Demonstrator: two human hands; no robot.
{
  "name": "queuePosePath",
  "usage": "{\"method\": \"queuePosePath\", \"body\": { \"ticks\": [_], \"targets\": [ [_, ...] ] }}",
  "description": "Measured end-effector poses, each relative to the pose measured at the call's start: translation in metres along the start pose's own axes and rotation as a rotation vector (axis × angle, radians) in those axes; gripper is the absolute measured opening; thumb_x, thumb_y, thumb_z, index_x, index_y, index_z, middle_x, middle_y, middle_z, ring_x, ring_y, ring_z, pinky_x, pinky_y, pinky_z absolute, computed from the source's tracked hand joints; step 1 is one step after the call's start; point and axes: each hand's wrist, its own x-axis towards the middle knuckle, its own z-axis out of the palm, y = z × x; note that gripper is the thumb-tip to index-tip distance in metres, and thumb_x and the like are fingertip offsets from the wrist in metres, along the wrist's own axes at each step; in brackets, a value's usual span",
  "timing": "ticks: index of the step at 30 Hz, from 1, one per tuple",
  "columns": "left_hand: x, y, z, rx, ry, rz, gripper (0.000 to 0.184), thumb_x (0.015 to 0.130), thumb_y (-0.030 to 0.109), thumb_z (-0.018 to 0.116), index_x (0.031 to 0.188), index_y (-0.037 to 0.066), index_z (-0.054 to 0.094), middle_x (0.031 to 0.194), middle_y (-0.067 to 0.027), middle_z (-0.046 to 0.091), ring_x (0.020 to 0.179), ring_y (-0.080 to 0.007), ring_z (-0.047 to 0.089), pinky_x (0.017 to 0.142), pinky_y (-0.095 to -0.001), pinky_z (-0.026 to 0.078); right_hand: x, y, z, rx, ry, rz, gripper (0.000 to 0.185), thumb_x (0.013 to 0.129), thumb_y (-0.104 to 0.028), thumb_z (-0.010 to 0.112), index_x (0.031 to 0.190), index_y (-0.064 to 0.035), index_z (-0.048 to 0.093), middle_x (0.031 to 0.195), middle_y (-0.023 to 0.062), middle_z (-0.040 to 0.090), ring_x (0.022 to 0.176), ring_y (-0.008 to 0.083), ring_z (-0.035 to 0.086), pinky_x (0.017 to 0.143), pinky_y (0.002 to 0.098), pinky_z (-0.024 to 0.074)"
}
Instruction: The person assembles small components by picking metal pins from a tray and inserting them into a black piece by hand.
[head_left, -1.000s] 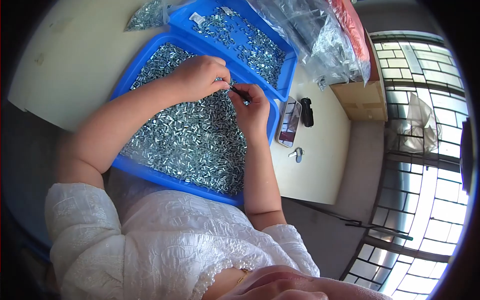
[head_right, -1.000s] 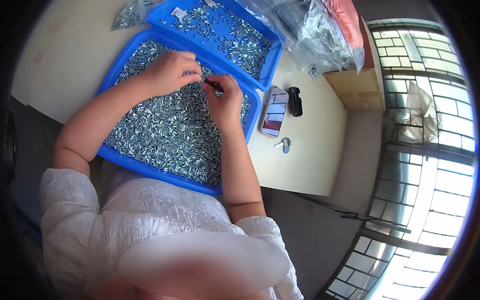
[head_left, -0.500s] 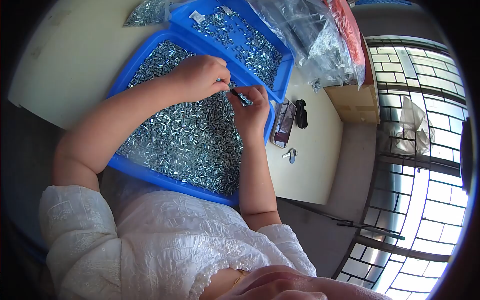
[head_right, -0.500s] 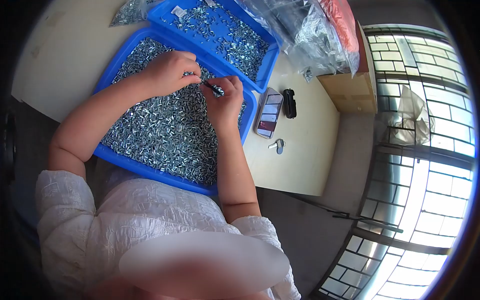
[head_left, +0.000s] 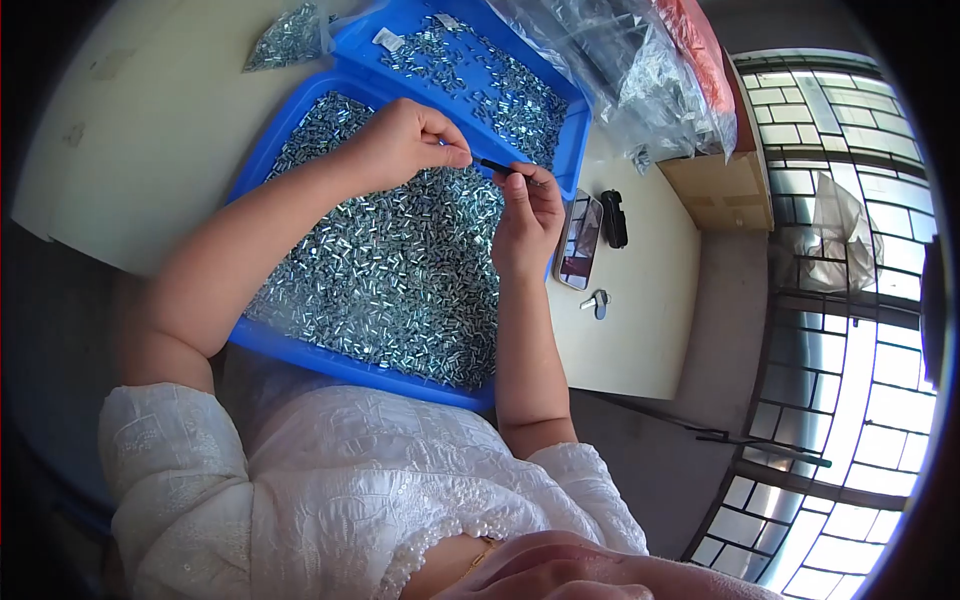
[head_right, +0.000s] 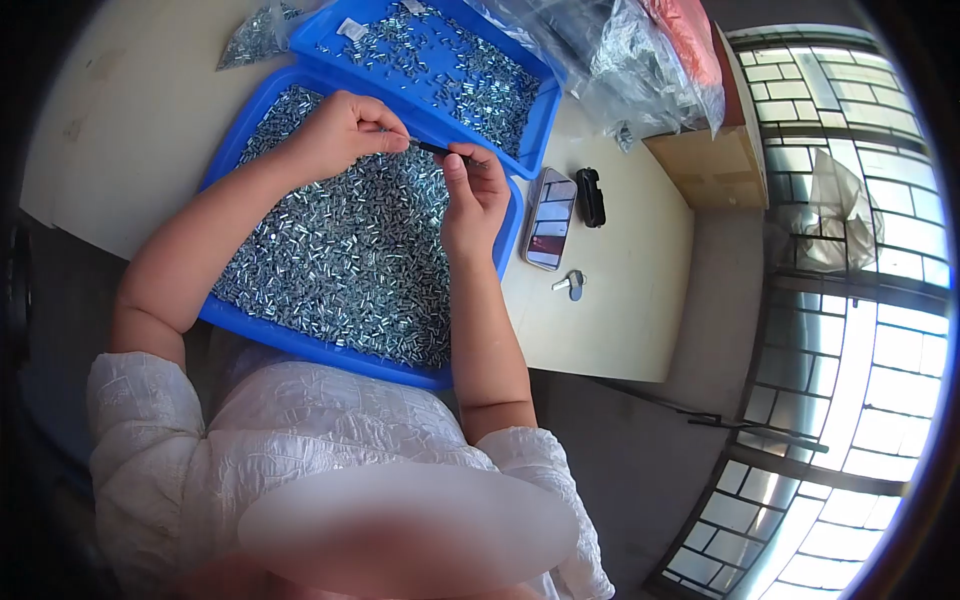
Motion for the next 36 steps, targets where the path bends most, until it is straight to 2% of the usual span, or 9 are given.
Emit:
{"method": "queuePosePath", "body": {
  "ticks": [11, 13, 20, 22, 26, 28, 30, 32, 36],
  "targets": [
    [-0.003, 0.002, -0.001, 0.219, 0.062, 0.148, 0.015, 0.068, 0.015, 0.075, 0.078, 0.005, 0.069, 0.061, 0.0014, 0.052, 0.056, -0.0083, 0.044, 0.052, -0.0251, 0.036, 0.003, -0.004, -0.008, -0.166, -0.04, 0.11, 0.015, 0.089, -0.016, 0.057, 0.082, -0.0024, 0.059, 0.078, 0.0048, 0.062, 0.069, 0.0092, 0.054, 0.066, 0.0214, 0.0399],
    [-0.004, 0.005, -0.001, 0.227, 0.086, 0.162, 0.015, 0.068, 0.015, 0.075, 0.077, 0.005, 0.068, 0.061, 0.0005, 0.05, 0.055, -0.0096, 0.043, 0.052, -0.026, 0.036, 0.004, -0.006, -0.01, -0.434, -0.032, 0.34, 0.026, 0.092, -0.026, 0.052, 0.078, -0.0038, 0.058, 0.07, 0.0031, 0.059, 0.061, 0.0079, 0.047, 0.061, 0.022, 0.0369],
    [-0.006, 0.009, -0.003, 0.324, 0.087, 0.252, 0.014, 0.067, 0.014, 0.074, 0.073, 0.004, 0.066, 0.063, -0.0039, 0.053, 0.057, -0.0156, 0.05, 0.053, -0.0285, 0.039, 0.005, 0.003, 0.0, -0.113, 0.008, 0.182, 0.038, 0.092, -0.034, 0.05, 0.067, -0.0057, 0.056, 0.06, 0.0009, 0.053, 0.056, 0.0074, 0.043, 0.055, 0.0229, 0.0335],
    [-0.005, 0.004, -0.001, 0.331, 0.113, 0.318, 0.013, 0.066, 0.013, 0.075, 0.073, 0.005, 0.066, 0.061, -0.0026, 0.05, 0.055, -0.0135, 0.045, 0.051, -0.0281, 0.035, 0.004, -0.003, -0.007, -0.264, -0.043, 0.373, 0.036, 0.092, -0.03, 0.05, 0.066, -0.0056, 0.055, 0.063, 0.0021, 0.054, 0.059, 0.0079, 0.044, 0.056, 0.0225, 0.0331],
    [-0.005, 0.004, -0.001, 0.324, 0.134, 0.36, 0.013, 0.066, 0.011, 0.075, 0.073, 0.005, 0.066, 0.06, -0.0017, 0.048, 0.052, -0.012, 0.041, 0.048, -0.0279, 0.031, 0.004, 0.0, -0.005, -0.241, -0.079, 0.393, 0.037, 0.092, -0.031, 0.049, 0.067, -0.0054, 0.055, 0.062, 0.0022, 0.053, 0.058, 0.0083, 0.044, 0.056, 0.0229, 0.0328],
    [-0.006, 0.004, 0.0, 0.341, 0.138, 0.373, 0.013, 0.066, 0.011, 0.075, 0.073, 0.005, 0.066, 0.06, -0.0016, 0.048, 0.052, -0.012, 0.041, 0.048, -0.0279, 0.031, 0.003, -0.009, 0.017, -0.005, 0.105, 0.362, 0.043, 0.092, -0.034, 0.048, 0.06, -0.0057, 0.055, 0.057, 0.0024, 0.051, 0.056, 0.008, 0.043, 0.053, 0.0234, 0.0311],
    [-0.007, 0.006, 0.0, 0.36, 0.143, 0.387, 0.013, 0.066, 0.011, 0.075, 0.073, 0.004, 0.066, 0.06, -0.0016, 0.048, 0.052, -0.0121, 0.04, 0.048, -0.028, 0.031, 0.004, 0.0, 0.004, -0.054, 0.014, 0.324, 0.04, 0.092, -0.033, 0.048, 0.064, -0.0056, 0.055, 0.059, 0.0024, 0.052, 0.056, 0.0084, 0.044, 0.054, 0.0231, 0.0322],
    [-0.008, 0.01, 0.0, 0.374, 0.117, 0.334, 0.013, 0.067, 0.013, 0.073, 0.072, 0.004, 0.064, 0.067, -0.0068, 0.057, 0.061, -0.021, 0.056, 0.055, -0.0305, 0.043, 0.005, 0.007, -0.012, -0.102, -0.076, 0.284, 0.037, 0.092, -0.031, 0.049, 0.067, -0.0054, 0.056, 0.061, 0.0025, 0.053, 0.057, 0.0087, 0.045, 0.054, 0.0229, 0.0333],
    [-0.007, 0.007, 0.0, 0.354, 0.15, 0.376, 0.013, 0.067, 0.012, 0.075, 0.072, 0.004, 0.066, 0.059, -0.0019, 0.048, 0.052, -0.0125, 0.042, 0.047, -0.0283, 0.032, 0.004, 0.002, -0.008, -0.011, -0.123, 0.43, 0.025, 0.091, -0.025, 0.051, 0.077, -0.005, 0.055, 0.068, 0.0028, 0.055, 0.062, 0.0093, 0.048, 0.058, 0.022, 0.037]
  ]
}}
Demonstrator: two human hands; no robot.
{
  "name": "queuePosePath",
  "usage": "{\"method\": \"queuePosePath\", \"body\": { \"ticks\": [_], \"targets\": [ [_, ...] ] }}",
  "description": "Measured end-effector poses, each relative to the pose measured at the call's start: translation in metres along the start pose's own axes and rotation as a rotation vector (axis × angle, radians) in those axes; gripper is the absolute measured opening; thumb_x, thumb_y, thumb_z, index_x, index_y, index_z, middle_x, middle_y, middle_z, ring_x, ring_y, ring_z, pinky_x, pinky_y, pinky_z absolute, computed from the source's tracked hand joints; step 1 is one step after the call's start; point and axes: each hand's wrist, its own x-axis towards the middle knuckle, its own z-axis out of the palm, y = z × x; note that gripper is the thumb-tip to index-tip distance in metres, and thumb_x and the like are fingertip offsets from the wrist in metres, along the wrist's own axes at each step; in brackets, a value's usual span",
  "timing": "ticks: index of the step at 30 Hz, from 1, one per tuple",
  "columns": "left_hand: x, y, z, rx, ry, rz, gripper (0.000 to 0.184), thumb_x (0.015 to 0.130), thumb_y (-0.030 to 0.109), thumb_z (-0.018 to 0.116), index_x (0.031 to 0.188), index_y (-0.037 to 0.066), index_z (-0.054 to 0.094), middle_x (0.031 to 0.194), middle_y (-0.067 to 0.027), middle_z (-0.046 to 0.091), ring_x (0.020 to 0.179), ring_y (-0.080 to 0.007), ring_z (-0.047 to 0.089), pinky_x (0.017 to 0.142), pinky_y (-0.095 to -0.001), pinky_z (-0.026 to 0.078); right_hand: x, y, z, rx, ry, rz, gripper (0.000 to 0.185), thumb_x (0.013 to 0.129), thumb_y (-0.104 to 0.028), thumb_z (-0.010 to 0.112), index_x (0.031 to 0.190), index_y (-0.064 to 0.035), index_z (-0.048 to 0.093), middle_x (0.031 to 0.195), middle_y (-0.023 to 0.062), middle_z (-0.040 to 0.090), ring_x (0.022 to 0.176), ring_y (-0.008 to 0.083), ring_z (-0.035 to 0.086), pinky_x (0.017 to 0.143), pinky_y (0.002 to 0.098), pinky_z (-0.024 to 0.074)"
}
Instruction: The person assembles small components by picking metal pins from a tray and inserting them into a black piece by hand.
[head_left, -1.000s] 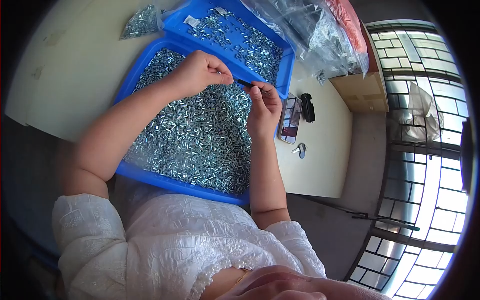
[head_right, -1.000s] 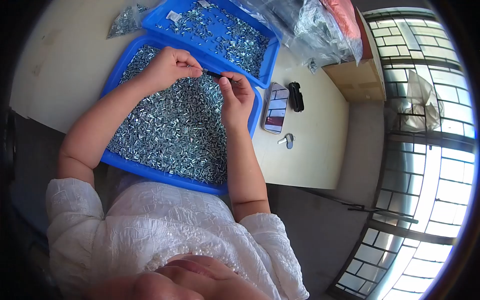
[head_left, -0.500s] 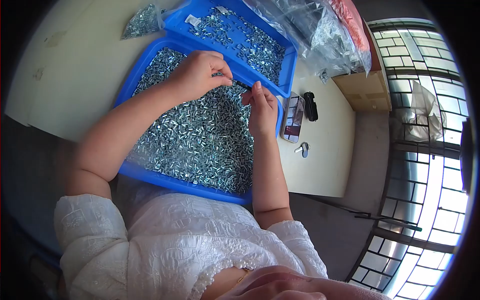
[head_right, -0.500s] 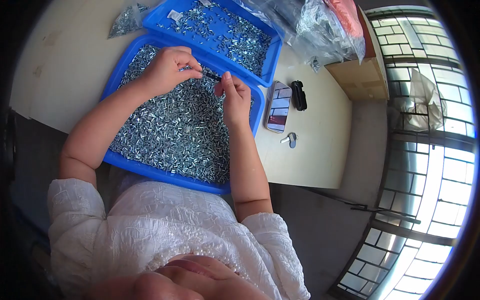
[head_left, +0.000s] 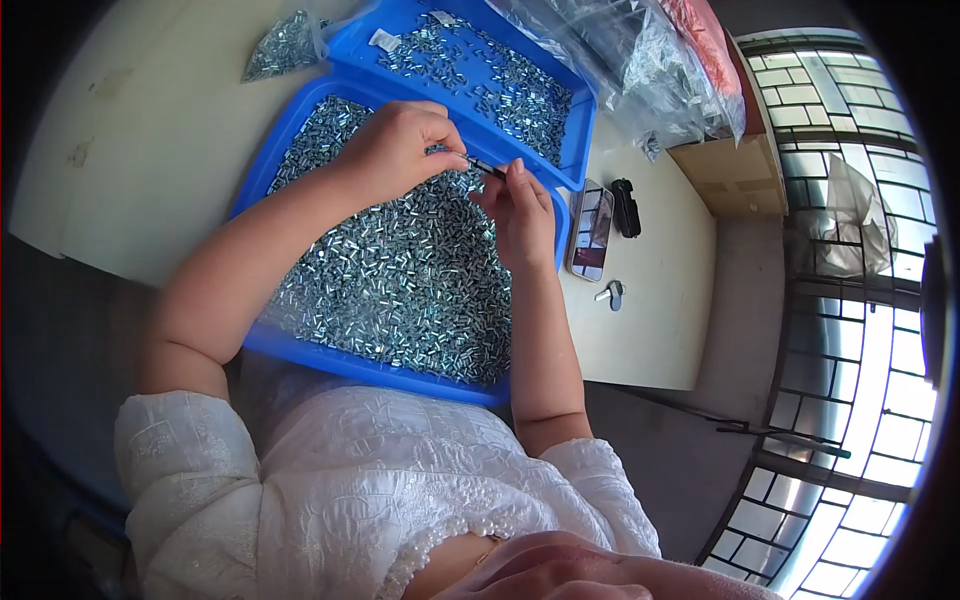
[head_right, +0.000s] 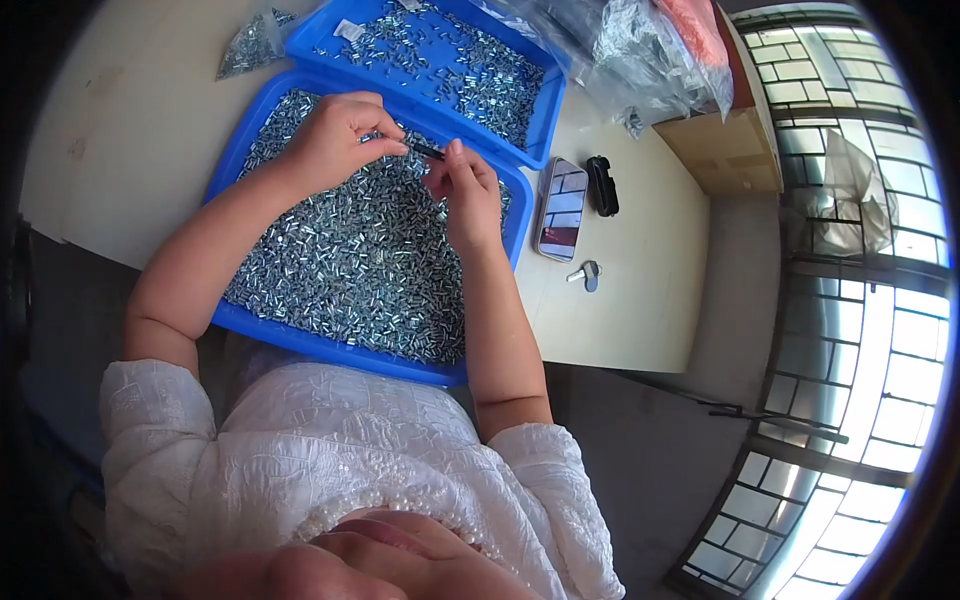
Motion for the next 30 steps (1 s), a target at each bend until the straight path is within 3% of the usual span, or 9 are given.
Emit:
{"method": "queuePosePath", "body": {
  "ticks": [3, 5, 10, 12, 15, 22, 25, 28, 30],
  "targets": [
    [0.001, 0.004, -0.004, 0.047, -0.069, -0.055, 0.015, 0.069, 0.016, 0.073, 0.07, 0.004, 0.064, 0.064, -0.0066, 0.056, 0.057, -0.0204, 0.053, 0.052, -0.0319, 0.04, 0.0, -0.001, 0.003, 0.08, 0.019, -0.054, 0.024, 0.091, -0.025, 0.052, 0.078, -0.0053, 0.055, 0.07, 0.0029, 0.056, 0.062, 0.009, 0.048, 0.059, 0.022, 0.0382],
    [0.002, 0.003, -0.002, 0.002, -0.071, -0.023, 0.016, 0.07, 0.017, 0.073, 0.07, 0.003, 0.065, 0.058, -0.0031, 0.048, 0.05, -0.0133, 0.041, 0.047, -0.0288, 0.032, 0.001, 0.001, 0.0, 0.084, 0.021, -0.089, 0.024, 0.09, -0.025, 0.053, 0.078, -0.0054, 0.055, 0.071, 0.0031, 0.056, 0.063, 0.0087, 0.048, 0.06, 0.0221, 0.0384],
    [0.002, -0.001, 0.001, -0.012, -0.142, 0.015, 0.017, 0.072, 0.018, 0.073, 0.072, 0.002, 0.065, 0.058, -0.0022, 0.047, 0.051, -0.012, 0.041, 0.047, -0.0279, 0.031, 0.0, 0.0, 0.0, 0.041, -0.024, -0.123, 0.02, 0.089, -0.022, 0.054, 0.078, -0.0052, 0.055, 0.073, 0.0031, 0.056, 0.064, 0.0085, 0.049, 0.061, 0.0228, 0.0385],
    [0.004, 0.007, -0.001, 0.029, -0.109, -0.063, 0.018, 0.068, 0.02, 0.075, 0.072, 0.004, 0.066, 0.058, -0.0048, 0.048, 0.051, -0.0163, 0.045, 0.047, -0.0309, 0.034, 0.0, -0.004, 0.001, 0.062, 0.032, -0.143, 0.027, 0.09, -0.026, 0.054, 0.071, -0.0056, 0.055, 0.066, 0.0022, 0.055, 0.059, 0.0082, 0.047, 0.055, 0.0226, 0.0361],
    [0.001, 0.009, 0.002, 0.053, -0.107, -0.02, 0.016, 0.066, 0.016, 0.076, 0.073, 0.005, 0.066, 0.058, -0.0039, 0.046, 0.05, -0.014, 0.044, 0.046, -0.0299, 0.033, -0.002, -0.008, 0.0, -0.019, 0.056, 0.077, 0.041, 0.089, -0.033, 0.055, 0.057, -0.0074, 0.054, 0.054, 0.0, 0.05, 0.049, 0.0078, 0.04, 0.047, 0.0229, 0.0306],
    [0.005, 0.014, 0.001, 0.154, -0.064, 0.027, 0.015, 0.063, 0.009, 0.078, 0.072, 0.005, 0.067, 0.056, -0.0007, 0.049, 0.048, -0.0099, 0.041, 0.043, -0.0256, 0.03, -0.003, -0.007, 0.006, 0.091, 0.063, -0.073, 0.039, 0.088, -0.035, 0.055, 0.061, -0.0076, 0.054, 0.057, -0.0001, 0.051, 0.053, 0.0073, 0.044, 0.05, 0.0219, 0.0333],
    [0.005, 0.012, 0.003, 0.113, -0.011, 0.04, 0.017, 0.059, 0.007, 0.08, 0.072, 0.006, 0.068, 0.054, 0.0013, 0.046, 0.047, -0.0072, 0.036, 0.042, -0.0239, 0.025, -0.004, -0.012, -0.004, -0.044, -0.084, 0.194, 0.034, 0.088, -0.035, 0.055, 0.071, -0.0068, 0.055, 0.063, 0.0005, 0.053, 0.057, 0.0062, 0.045, 0.052, 0.021, 0.0338],
    [0.003, 0.009, 0.005, 0.092, -0.024, 0.05, 0.017, 0.059, 0.006, 0.08, 0.071, 0.006, 0.068, 0.054, 0.0015, 0.046, 0.047, -0.0069, 0.036, 0.042, -0.0239, 0.025, -0.003, -0.009, 0.003, 0.087, -0.057, 0.026, 0.038, 0.089, -0.038, 0.053, 0.064, -0.0092, 0.054, 0.059, -0.0012, 0.052, 0.054, 0.0058, 0.043, 0.052, 0.021, 0.0333],
    [0.003, 0.008, 0.005, 0.099, -0.042, 0.067, 0.018, 0.059, 0.005, 0.08, 0.072, 0.006, 0.068, 0.054, 0.0014, 0.046, 0.047, -0.0066, 0.036, 0.042, -0.0236, 0.025, -0.005, -0.011, 0.005, 0.147, 0.024, 0.048, 0.039, 0.088, -0.038, 0.054, 0.063, -0.0089, 0.055, 0.058, -0.0009, 0.053, 0.052, 0.006, 0.044, 0.051, 0.02, 0.0329]
  ]
}}
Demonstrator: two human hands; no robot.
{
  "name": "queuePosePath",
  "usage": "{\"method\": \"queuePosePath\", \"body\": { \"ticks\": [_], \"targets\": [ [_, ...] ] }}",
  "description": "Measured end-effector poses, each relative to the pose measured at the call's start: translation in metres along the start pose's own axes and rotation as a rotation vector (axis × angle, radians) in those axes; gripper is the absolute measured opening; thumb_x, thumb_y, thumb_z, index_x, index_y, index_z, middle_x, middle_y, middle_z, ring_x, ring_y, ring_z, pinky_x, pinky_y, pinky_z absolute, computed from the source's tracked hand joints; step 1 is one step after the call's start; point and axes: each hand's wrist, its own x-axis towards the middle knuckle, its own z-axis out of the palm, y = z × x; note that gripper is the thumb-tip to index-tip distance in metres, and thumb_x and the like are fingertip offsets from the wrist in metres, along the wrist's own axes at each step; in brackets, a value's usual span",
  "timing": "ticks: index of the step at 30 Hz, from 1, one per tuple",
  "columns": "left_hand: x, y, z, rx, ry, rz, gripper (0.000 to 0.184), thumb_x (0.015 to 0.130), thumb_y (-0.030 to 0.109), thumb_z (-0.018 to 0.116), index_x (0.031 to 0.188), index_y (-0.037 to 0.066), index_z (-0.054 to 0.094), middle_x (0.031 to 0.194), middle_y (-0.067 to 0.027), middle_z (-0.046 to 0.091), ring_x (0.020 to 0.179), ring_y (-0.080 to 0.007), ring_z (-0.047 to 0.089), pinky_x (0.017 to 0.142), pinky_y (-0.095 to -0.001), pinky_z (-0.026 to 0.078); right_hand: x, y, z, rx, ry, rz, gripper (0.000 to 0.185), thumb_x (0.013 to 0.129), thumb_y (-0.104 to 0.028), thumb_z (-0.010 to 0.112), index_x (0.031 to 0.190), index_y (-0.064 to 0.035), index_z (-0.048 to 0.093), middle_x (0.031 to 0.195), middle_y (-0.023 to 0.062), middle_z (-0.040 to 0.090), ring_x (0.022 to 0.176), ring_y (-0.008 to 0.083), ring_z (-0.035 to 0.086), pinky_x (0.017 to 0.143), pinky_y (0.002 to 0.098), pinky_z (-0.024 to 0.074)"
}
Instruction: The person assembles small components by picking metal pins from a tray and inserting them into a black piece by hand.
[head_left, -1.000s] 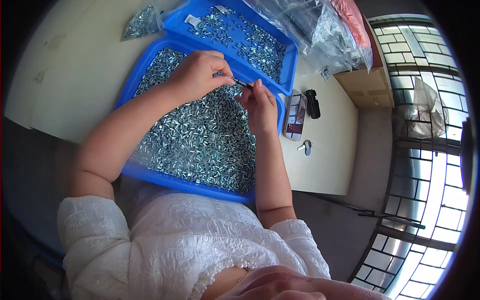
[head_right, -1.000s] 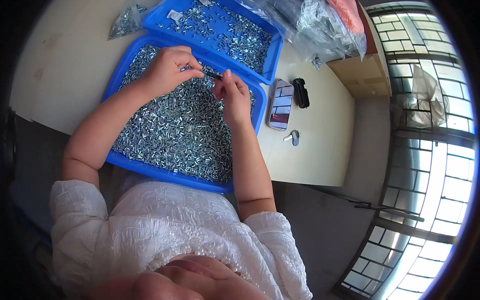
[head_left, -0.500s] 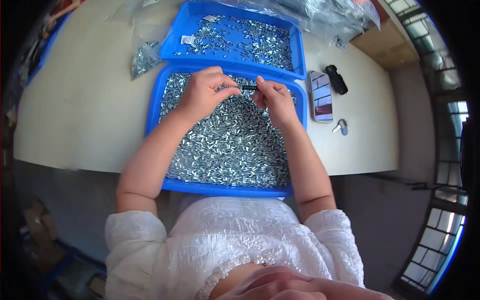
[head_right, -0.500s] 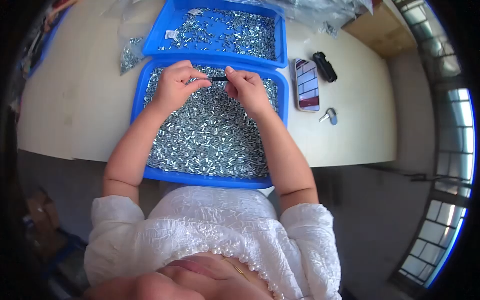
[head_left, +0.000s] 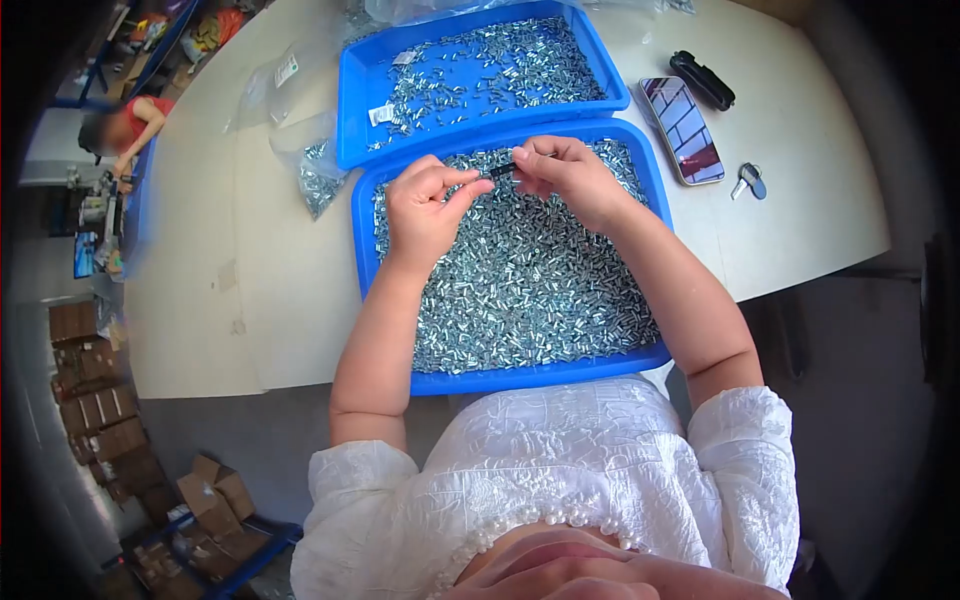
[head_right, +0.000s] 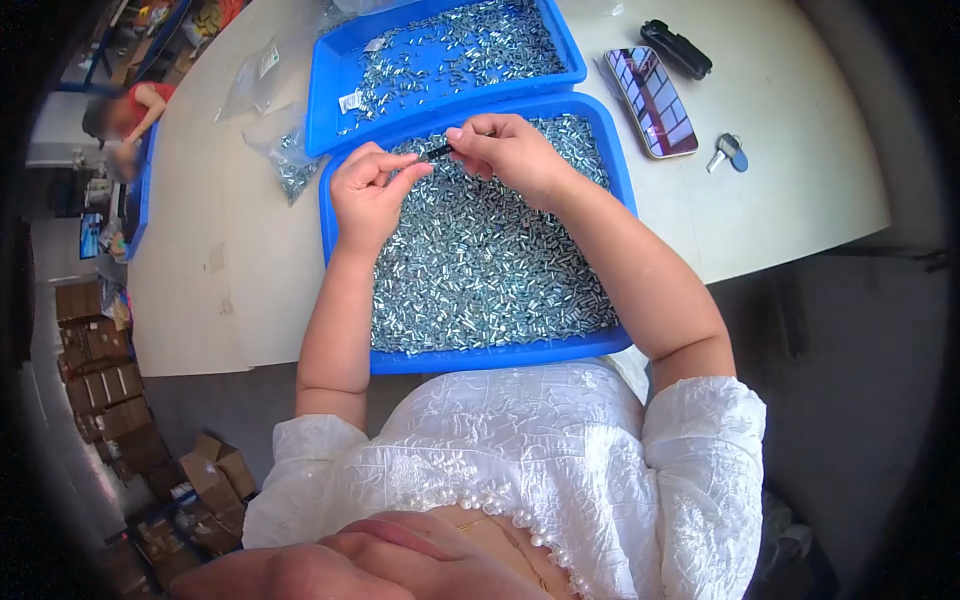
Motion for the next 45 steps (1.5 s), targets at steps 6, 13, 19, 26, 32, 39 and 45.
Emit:
{"method": "queuePosePath", "body": {
  "ticks": [6, 13, 19, 26, 32, 39, 45],
  "targets": [
    [0.0, 0.002, 0.001, 0.026, -0.044, -0.043, 0.016, 0.064, 0.007, 0.078, 0.076, 0.005, 0.068, 0.055, 0.0017, 0.043, 0.048, -0.0068, 0.035, 0.043, -0.0237, 0.025, -0.003, -0.009, -0.004, -0.11, -0.003, 0.103, 0.035, 0.087, -0.037, 0.057, 0.065, -0.0087, 0.057, 0.061, -0.0021, 0.054, 0.054, 0.0051, 0.046, 0.051, 0.0195, 0.0341],
    [-0.001, -0.003, 0.003, 0.003, -0.066, -0.09, 0.009, 0.072, 0.009, 0.072, 0.077, 0.003, 0.068, 0.055, 0.0008, 0.042, 0.049, -0.007, 0.035, 0.043, -0.025, 0.026, 0.001, -0.003, -0.01, -0.179, -0.015, -0.026, 0.026, 0.085, -0.031, 0.06, 0.072, -0.0082, 0.059, 0.064, -0.0032, 0.054, 0.058, 0.0044, 0.045, 0.052, 0.0198, 0.0337],
    [0.0, -0.019, -0.008, -0.099, -0.146, -0.407, 0.028, 0.088, 0.026, 0.056, 0.095, -0.001, 0.061, 0.064, -0.0008, 0.05, 0.053, -0.0076, 0.043, 0.049, -0.0219, 0.035, 0.007, 0.0, -0.021, -0.121, 0.047, -0.134, 0.018, 0.084, -0.025, 0.062, 0.081, -0.0077, 0.059, 0.071, -0.0034, 0.055, 0.064, 0.0045, 0.045, 0.058, 0.0197, 0.0352],
    [0.009, -0.021, -0.011, -1.176, -0.293, -0.972, 0.03, 0.092, 0.01, 0.039, 0.119, -0.004, 0.039, 0.106, -0.0198, 0.055, 0.091, -0.025, 0.058, 0.075, -0.0318, 0.051, 0.005, -0.001, -0.018, -0.139, 0.069, -0.103, 0.018, 0.084, -0.025, 0.062, 0.081, -0.0079, 0.059, 0.071, -0.0045, 0.054, 0.063, 0.004, 0.044, 0.057, 0.0192, 0.0348],
    [0.013, -0.006, -0.01, -1.072, -0.216, -1.081, 0.025, 0.095, 0.015, 0.038, 0.11, -0.004, 0.046, 0.106, -0.0224, 0.057, 0.077, -0.0211, 0.061, 0.063, -0.0262, 0.052, 0.009, 0.007, -0.017, -0.148, 0.086, -0.165, 0.021, 0.082, -0.025, 0.065, 0.081, -0.0051, 0.06, 0.068, -0.0017, 0.056, 0.06, 0.0039, 0.046, 0.051, 0.0199, 0.0342],
    [0.001, -0.022, -0.008, -0.883, -0.253, -0.913, 0.027, 0.095, 0.024, 0.043, 0.095, 0.0, 0.055, 0.064, -0.0007, 0.049, 0.046, -0.0057, 0.037, 0.039, -0.0193, 0.03, 0.006, 0.006, -0.014, -0.17, 0.051, -0.179, 0.019, 0.082, -0.023, 0.065, 0.08, -0.0043, 0.061, 0.068, -0.0022, 0.056, 0.059, 0.0037, 0.047, 0.05, 0.0203, 0.0346],
    [0.007, -0.006, -0.003, -0.895, -0.175, -0.966, 0.024, 0.093, 0.016, 0.048, 0.106, -0.002, 0.057, 0.071, -0.0013, 0.053, 0.055, -0.0048, 0.04, 0.046, -0.0178, 0.034, 0.006, 0.005, -0.015, -0.212, 0.045, -0.121, 0.016, 0.083, -0.02, 0.064, 0.084, -0.0041, 0.06, 0.07, -0.0042, 0.054, 0.062, 0.0028, 0.045, 0.052, 0.0192, 0.0344]
  ]
}}
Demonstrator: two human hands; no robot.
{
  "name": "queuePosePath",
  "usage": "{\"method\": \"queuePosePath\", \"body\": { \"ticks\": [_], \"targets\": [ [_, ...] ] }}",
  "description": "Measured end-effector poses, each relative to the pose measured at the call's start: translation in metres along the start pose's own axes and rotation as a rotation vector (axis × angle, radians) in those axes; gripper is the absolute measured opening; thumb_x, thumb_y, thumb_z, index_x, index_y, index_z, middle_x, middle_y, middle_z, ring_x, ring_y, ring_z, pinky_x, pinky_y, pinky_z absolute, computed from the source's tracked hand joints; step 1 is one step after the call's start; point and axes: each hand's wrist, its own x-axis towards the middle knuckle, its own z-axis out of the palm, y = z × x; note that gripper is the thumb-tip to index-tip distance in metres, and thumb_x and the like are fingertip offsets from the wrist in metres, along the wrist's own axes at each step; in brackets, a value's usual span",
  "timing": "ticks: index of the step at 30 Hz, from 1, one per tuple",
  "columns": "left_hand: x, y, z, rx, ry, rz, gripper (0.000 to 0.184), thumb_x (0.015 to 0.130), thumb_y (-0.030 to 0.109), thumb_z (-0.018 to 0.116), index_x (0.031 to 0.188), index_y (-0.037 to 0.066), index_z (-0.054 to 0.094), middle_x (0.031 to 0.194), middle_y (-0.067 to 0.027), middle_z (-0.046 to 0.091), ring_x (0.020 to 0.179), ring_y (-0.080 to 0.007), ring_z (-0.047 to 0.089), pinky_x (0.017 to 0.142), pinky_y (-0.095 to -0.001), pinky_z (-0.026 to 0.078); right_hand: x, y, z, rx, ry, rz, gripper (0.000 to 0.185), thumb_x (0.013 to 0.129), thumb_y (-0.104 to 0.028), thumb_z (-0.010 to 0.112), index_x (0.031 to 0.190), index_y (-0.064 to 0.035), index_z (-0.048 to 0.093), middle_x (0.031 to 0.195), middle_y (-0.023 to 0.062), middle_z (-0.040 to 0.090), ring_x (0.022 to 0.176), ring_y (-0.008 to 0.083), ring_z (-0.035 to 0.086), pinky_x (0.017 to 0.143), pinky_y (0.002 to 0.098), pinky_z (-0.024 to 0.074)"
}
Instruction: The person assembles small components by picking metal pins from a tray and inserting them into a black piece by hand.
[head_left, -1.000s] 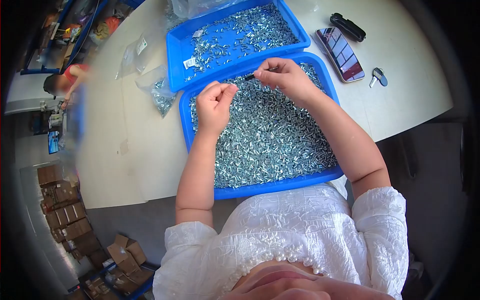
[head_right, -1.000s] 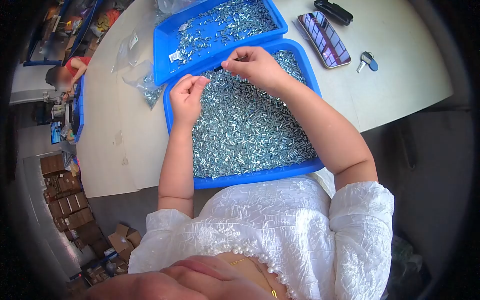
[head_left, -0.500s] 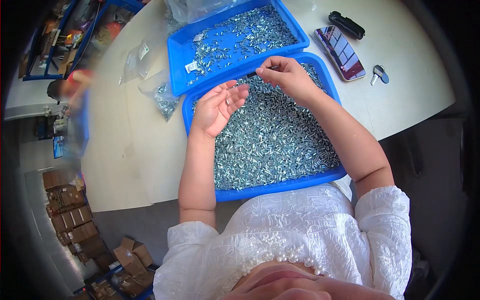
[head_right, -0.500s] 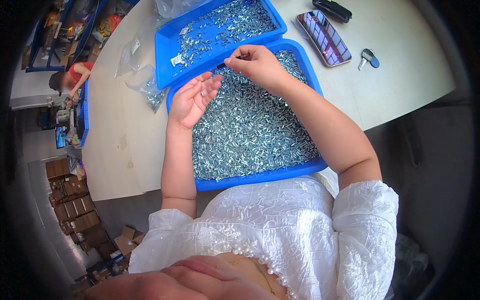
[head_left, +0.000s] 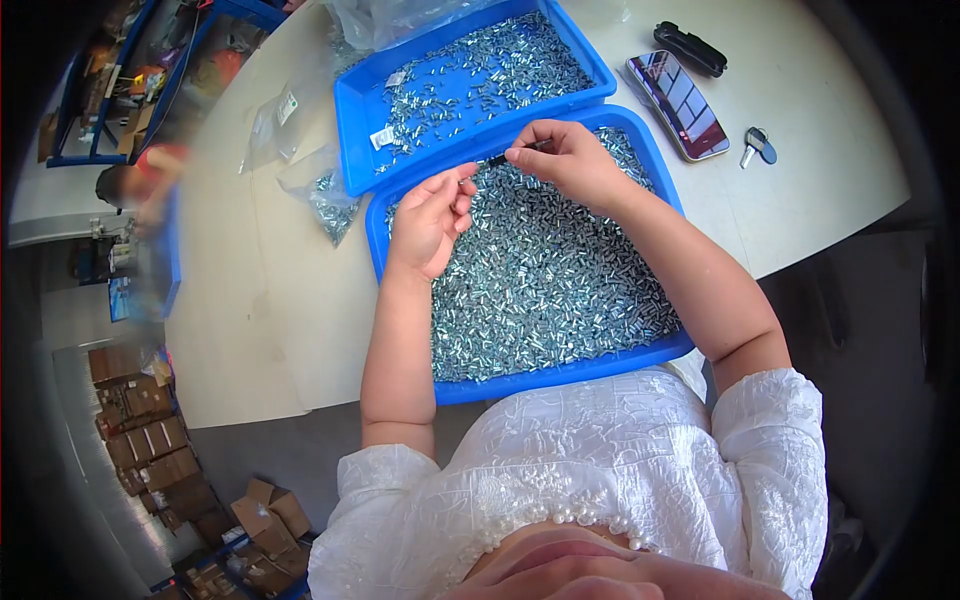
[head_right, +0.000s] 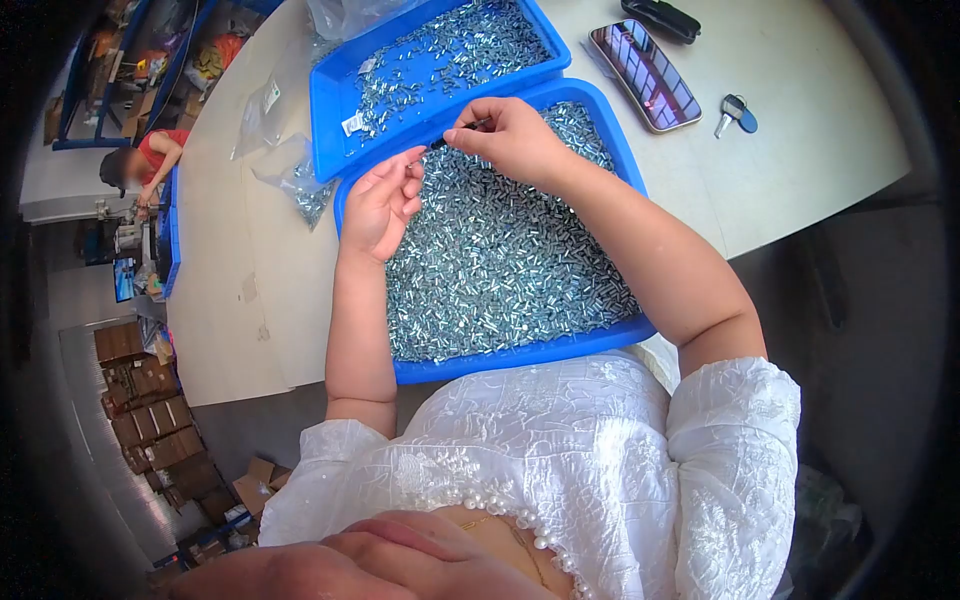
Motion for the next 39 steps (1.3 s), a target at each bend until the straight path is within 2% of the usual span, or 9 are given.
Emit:
{"method": "queuePosePath", "body": {
  "ticks": [7, 14, 22, 24, 26, 29, 32, 37, 39],
  "targets": [
    [0.004, -0.006, -0.005, 0.192, -0.033, 0.178, 0.016, 0.088, 0.003, 0.051, 0.101, -0.002, 0.057, 0.086, -0.0116, 0.063, 0.056, -0.0039, 0.043, 0.048, -0.0162, 0.035, 0.0, 0.003, 0.004, -0.107, -0.009, -0.042, 0.015, 0.084, -0.017, 0.063, 0.087, -0.003, 0.06, 0.073, -0.0038, 0.056, 0.064, 0.002, 0.047, 0.054, 0.0186, 0.0369],
    [0.002, -0.005, 0.0, 0.142, -0.033, 0.202, 0.006, 0.088, 0.007, 0.055, 0.087, 0.001, 0.055, 0.085, -0.013, 0.063, 0.053, -0.0026, 0.04, 0.046, -0.0161, 0.033, -0.001, 0.005, 0.007, -0.101, -0.019, -0.121, 0.014, 0.084, -0.014, 0.063, 0.087, -0.0012, 0.059, 0.075, -0.0039, 0.055, 0.067, 0.0016, 0.047, 0.057, 0.0181, 0.0389],
    [0.004, -0.012, -0.005, 0.128, 0.034, 0.188, 0.008, 0.085, 0.01, 0.06, 0.088, 0.004, 0.057, 0.072, 0.0029, 0.052, 0.053, -0.0017, 0.037, 0.044, -0.0166, 0.027, -0.004, 0.005, 0.012, -0.132, 0.024, -0.171, 0.017, 0.086, -0.017, 0.061, 0.084, -0.0007, 0.059, 0.072, -0.0033, 0.055, 0.064, 0.0026, 0.047, 0.056, 0.0197, 0.0389],
    [0.003, -0.012, 0.0, 0.161, 0.058, 0.228, 0.008, 0.084, 0.008, 0.062, 0.089, 0.003, 0.057, 0.073, 0.0028, 0.052, 0.054, -0.0015, 0.037, 0.044, -0.0166, 0.027, -0.006, -0.002, 0.01, -0.187, 0.023, -0.146, 0.019, 0.087, -0.02, 0.06, 0.083, -0.001, 0.059, 0.071, -0.0029, 0.055, 0.064, 0.003, 0.047, 0.055, 0.02, 0.039],
    [0.001, -0.012, 0.001, 0.193, 0.083, 0.268, 0.01, 0.082, 0.006, 0.063, 0.089, 0.003, 0.057, 0.073, 0.0027, 0.053, 0.055, -0.0014, 0.038, 0.044, -0.0166, 0.026, -0.008, -0.012, 0.009, -0.34, -0.023, 0.075, 0.026, 0.088, -0.028, 0.058, 0.081, -0.0028, 0.06, 0.069, -0.0012, 0.056, 0.062, 0.0039, 0.049, 0.054, 0.0203, 0.0394],
    [0.0, -0.012, 0.001, 0.229, 0.088, 0.29, 0.011, 0.079, 0.002, 0.065, 0.089, 0.003, 0.059, 0.078, 0.0014, 0.056, 0.063, -0.0021, 0.045, 0.052, -0.0154, 0.032, -0.013, -0.025, 0.011, -0.24, -0.045, 0.183, 0.027, 0.088, -0.031, 0.056, 0.082, -0.0047, 0.059, 0.069, -0.0005, 0.056, 0.061, 0.0051, 0.049, 0.056, 0.0202, 0.0397],
    [0.001, -0.012, 0.003, 0.251, 0.119, 0.356, 0.013, 0.079, 0.001, 0.065, 0.09, 0.002, 0.059, 0.079, 0.0008, 0.057, 0.065, -0.003, 0.046, 0.057, -0.0168, 0.037, -0.008, -0.002, 0.018, 0.168, 0.007, 0.062, 0.022, 0.088, -0.027, 0.057, 0.083, -0.0054, 0.058, 0.069, -0.0011, 0.055, 0.063, 0.0051, 0.048, 0.057, 0.0198, 0.0388],
    [-0.002, -0.01, 0.008, 0.333, 0.118, 0.465, 0.01, 0.082, 0.006, 0.063, 0.09, 0.0, 0.06, 0.075, 0.0017, 0.054, 0.065, -0.0046, 0.044, 0.061, -0.0187, 0.037, -0.002, 0.005, 0.011, 0.134, -0.015, 0.06, 0.018, 0.088, -0.023, 0.057, 0.084, -0.0055, 0.057, 0.07, -0.0032, 0.053, 0.064, 0.0047, 0.046, 0.057, 0.0199, 0.0371],
    [-0.001, -0.009, 0.002, 0.338, 0.133, 0.376, 0.011, 0.084, 0.01, 0.061, 0.089, 0.0, 0.061, 0.073, 0.0025, 0.052, 0.064, -0.0044, 0.043, 0.059, -0.0186, 0.035, -0.001, 0.005, 0.011, 0.129, 0.013, 0.035, 0.018, 0.088, -0.023, 0.057, 0.085, -0.0055, 0.057, 0.07, -0.0037, 0.052, 0.063, 0.0046, 0.046, 0.056, 0.0199, 0.0363]
  ]
}}
